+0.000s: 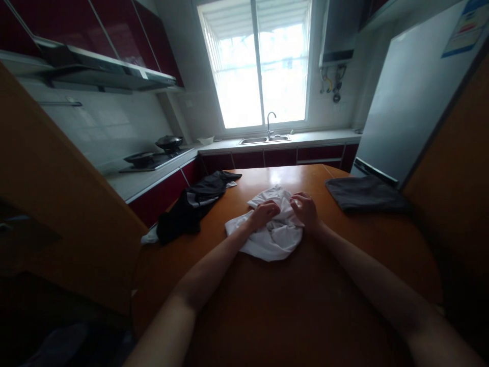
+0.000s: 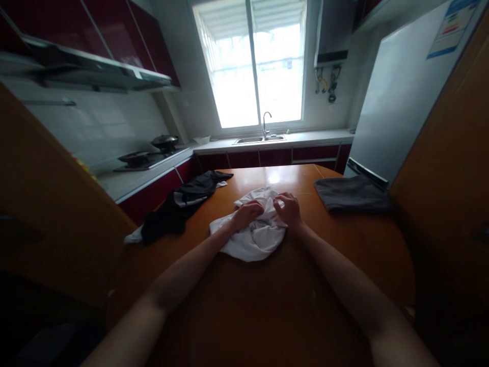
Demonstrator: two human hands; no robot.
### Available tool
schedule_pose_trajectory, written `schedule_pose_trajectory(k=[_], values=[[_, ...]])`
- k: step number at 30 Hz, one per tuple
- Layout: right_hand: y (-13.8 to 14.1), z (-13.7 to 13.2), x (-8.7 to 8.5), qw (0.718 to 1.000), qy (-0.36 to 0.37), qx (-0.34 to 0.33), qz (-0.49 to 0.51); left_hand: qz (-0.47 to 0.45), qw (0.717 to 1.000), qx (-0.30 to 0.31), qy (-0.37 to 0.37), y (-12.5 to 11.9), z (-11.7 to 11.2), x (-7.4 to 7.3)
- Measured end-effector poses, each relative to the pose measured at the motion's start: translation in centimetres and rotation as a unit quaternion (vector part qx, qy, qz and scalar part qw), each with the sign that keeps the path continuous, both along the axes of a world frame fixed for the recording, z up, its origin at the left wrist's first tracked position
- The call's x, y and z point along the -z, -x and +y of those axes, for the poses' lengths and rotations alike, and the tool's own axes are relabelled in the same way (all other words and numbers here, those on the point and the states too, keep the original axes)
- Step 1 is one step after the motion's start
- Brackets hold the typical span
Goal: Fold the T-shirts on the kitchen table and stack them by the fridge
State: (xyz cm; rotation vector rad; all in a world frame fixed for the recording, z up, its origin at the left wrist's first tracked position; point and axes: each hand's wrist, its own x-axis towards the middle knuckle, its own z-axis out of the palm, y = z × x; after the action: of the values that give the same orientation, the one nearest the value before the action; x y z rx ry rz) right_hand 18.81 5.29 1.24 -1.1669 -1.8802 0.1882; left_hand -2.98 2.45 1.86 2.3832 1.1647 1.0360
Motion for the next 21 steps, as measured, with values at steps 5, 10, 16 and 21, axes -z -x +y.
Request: schedule_pose_trajectory(k=[5, 10, 16, 21], values=[[0.6, 0.3, 0.6, 0.991, 0.062, -0.109, -0.037, 0.016, 0.996, 0.08, 0.027, -1.3, -1.3, -0.3], [0.8, 1.4, 1.9, 0.98, 0.108, -0.16, -0.048, -0.012, 0.998, 0.064, 0.013, -1.5, -1.1, 0.4], [0.9, 1.2, 2.2, 0.985, 0.114, -0.122, -0.046, 0.072, 0.955, -0.286, 0.028, 0.4, 0.9, 0.7], [0.8, 1.1, 2.2, 0.988, 0.12, -0.089, -0.022, 0.146, 0.944, -0.283, 0.083, 1.5, 1.1, 0.8]])
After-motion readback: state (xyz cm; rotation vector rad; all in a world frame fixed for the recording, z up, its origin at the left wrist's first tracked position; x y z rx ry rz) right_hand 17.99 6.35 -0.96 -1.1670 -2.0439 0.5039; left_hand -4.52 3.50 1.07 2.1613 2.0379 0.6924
